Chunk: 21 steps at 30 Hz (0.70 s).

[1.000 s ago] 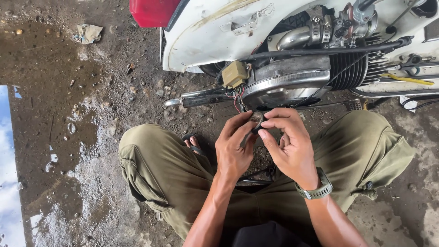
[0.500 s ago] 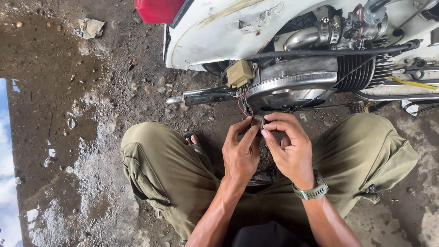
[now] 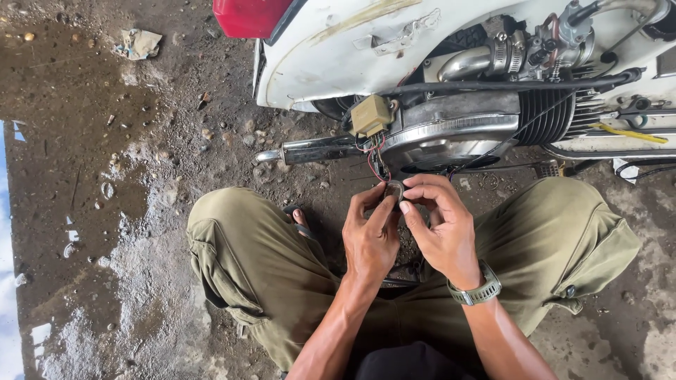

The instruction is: The person sits on the ground next to a motorcycle and uses black electrical tape to wrap and secure exposed wires near the engine. They then use scissors to trim the tape and adjust the wire ends.

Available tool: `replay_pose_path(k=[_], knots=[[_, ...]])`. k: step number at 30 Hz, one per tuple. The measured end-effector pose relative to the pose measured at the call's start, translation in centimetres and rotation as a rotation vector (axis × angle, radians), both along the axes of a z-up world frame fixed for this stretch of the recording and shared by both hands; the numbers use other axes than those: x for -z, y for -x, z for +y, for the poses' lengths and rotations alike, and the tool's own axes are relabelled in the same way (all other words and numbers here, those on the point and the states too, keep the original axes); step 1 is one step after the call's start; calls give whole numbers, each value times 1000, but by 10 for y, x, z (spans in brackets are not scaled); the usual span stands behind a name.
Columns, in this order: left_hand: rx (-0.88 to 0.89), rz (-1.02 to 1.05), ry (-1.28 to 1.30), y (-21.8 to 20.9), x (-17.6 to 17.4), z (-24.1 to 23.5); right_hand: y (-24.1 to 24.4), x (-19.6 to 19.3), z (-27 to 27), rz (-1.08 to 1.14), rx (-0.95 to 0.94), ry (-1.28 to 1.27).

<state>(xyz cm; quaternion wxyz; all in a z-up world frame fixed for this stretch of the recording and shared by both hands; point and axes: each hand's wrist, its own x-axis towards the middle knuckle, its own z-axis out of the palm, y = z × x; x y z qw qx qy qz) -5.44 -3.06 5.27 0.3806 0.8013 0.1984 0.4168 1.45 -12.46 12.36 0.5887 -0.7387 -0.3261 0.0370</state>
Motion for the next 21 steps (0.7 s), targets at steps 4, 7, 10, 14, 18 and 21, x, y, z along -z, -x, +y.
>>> replay_pose_path(k=[4,7,10,14,18,21], knots=[[-3,-1,-5,0,1,0,3,0,1,1,21,16],[-9,2,-22,0,1,-1,4,3,0,-19,27,17],[-16,0,-25,1,1,-1,3,3,-1,-52,38,41],[-17,-4,-26,2,0,-1,2,3,1,-46,32,50],[-31,-11,-24,0,-3,-1,3,2,1,-43,49,39],[-39,9,-15,1,-3,-3,6,7,1,-2,96,66]])
